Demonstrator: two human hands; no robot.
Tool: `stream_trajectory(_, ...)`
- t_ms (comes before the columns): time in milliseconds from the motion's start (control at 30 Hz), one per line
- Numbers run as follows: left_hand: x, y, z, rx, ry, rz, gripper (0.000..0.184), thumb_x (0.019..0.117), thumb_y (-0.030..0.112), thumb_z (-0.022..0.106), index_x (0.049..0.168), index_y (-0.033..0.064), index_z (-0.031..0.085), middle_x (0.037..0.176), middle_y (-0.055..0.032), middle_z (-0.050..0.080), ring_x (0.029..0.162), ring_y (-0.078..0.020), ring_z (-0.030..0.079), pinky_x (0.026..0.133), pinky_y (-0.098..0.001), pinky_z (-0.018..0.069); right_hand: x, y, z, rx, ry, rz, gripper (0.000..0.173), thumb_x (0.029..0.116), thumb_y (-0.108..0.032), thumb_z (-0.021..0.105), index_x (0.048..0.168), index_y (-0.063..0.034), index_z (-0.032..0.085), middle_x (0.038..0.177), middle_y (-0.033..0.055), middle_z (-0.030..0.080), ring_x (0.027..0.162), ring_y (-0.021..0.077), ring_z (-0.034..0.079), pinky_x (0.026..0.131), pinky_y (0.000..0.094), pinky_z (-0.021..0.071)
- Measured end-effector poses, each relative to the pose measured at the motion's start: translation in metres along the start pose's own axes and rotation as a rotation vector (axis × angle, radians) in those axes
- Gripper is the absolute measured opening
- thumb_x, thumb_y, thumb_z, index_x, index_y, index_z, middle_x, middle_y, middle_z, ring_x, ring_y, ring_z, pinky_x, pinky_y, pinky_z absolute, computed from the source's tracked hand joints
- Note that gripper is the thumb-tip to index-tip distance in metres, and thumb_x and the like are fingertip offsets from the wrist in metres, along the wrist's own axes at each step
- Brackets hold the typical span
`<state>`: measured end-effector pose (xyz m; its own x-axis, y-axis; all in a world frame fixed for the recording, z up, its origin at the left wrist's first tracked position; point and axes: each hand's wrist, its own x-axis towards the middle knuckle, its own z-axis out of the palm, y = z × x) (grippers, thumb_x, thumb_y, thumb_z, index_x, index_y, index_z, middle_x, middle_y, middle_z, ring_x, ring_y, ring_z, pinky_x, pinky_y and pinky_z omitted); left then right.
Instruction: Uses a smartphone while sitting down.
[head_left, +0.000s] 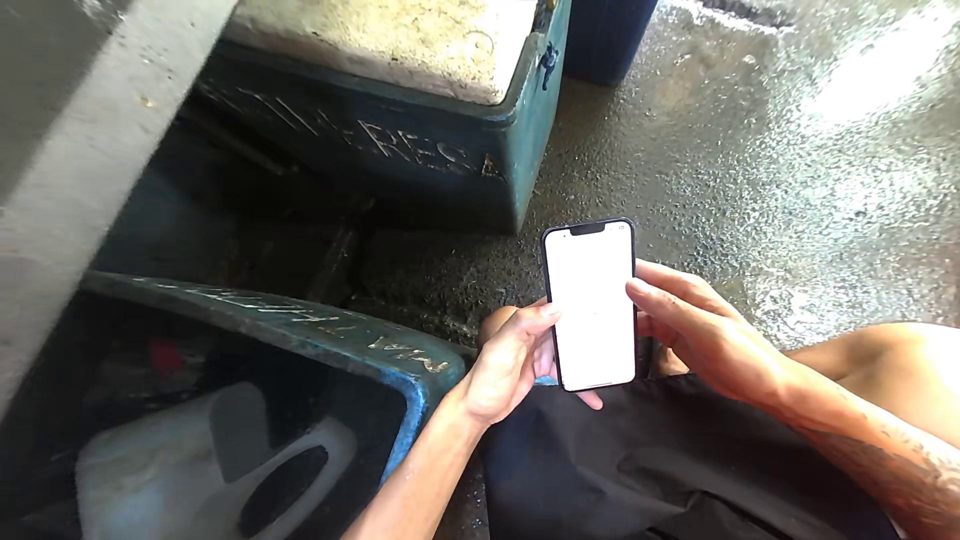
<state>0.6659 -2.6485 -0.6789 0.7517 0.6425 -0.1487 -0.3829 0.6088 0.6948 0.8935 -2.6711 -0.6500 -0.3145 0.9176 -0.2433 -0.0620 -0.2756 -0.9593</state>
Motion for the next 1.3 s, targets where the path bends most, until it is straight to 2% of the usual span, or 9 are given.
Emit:
stream_trajectory(200,-0.0001,0.0,-0.0007,-0.012,-0.004,0.003,0.04,0.1025,0.044,0.049,0.12,0.0121,0.066,0.109,-0.0084,0.075,0.095,-0.0211,0.075,0.076,-0.0402,0.0644,0.0003,-0.0004,0.001,-0.013,0.005,-0.01,0.032,0.109,-0.028,0.038,0.118,-0.0129,0.064,0.099,0.0015,0.071,0.09,0.0099,0.07,0.082,0.0266,0.06)
stream_trajectory(433,0.0,-0.0001,-0.0006,-0.005,0.007,0.012,0.041,0.1025,0.043,0.049,0.117,0.0102,0.069,0.107,-0.009,0.076,0.093,-0.021,0.076,0.075,-0.0404,0.0647,0.0005,-0.0006,0.001,-0.024,0.008,-0.006,0.034,0.1099,-0.031,0.036,0.118,-0.012,0.064,0.101,0.0025,0.071,0.091,0.0115,0.071,0.082,0.0278,0.0607)
stream_trajectory(567,-0.0002,0.0003,-0.0011,-0.008,-0.005,0.004,0.041,0.1027,0.042,0.048,0.121,0.0103,0.065,0.11,-0.0096,0.075,0.095,-0.0219,0.075,0.076,-0.0406,0.0645,0.001,0.0005,0.0004,-0.028,0.0,-0.017,0.036,0.1104,-0.031,0.035,0.117,-0.011,0.063,0.1,0.0036,0.071,0.09,0.0121,0.071,0.081,0.0285,0.0607)
stream_trajectory(867,-0.0002,0.0007,-0.0005,0.003,-0.004,0.003,0.042,0.1043,0.041,0.044,0.118,0.0091,0.067,0.108,-0.0104,0.075,0.094,-0.0221,0.076,0.075,-0.041,0.0645,0.0008,0.0018,-0.0003,-0.03,0.001,-0.016,0.039,0.1108,-0.033,0.033,0.119,-0.0107,0.063,0.103,0.0049,0.071,0.092,0.0139,0.071,0.082,0.0301,0.0606)
stream_trajectory(1133,0.0,0.0005,-0.0007,-0.001,-0.001,0.003,0.043,0.1037,0.043,0.046,0.12,0.0086,0.066,0.109,-0.0112,0.075,0.095,-0.0231,0.076,0.075,-0.0417,0.0647,0.0005,0.0019,-0.0003,-0.02,0.002,-0.013,0.039,0.1107,-0.032,0.032,0.121,-0.0102,0.063,0.103,0.0046,0.072,0.093,0.0137,0.071,0.083,0.0304,0.0609)
stream_trajectory(1300,0.0002,0.0002,-0.0012,0.001,-0.008,-0.002,0.044,0.1037,0.043,0.046,0.119,0.0082,0.067,0.108,-0.0106,0.075,0.095,-0.0224,0.075,0.076,-0.0414,0.0646,0.0004,0.002,-0.0001,-0.016,0.009,-0.006,0.038,0.1106,-0.032,0.032,0.119,-0.0116,0.063,0.1,0.0027,0.071,0.09,0.0116,0.071,0.082,0.0286,0.0599)
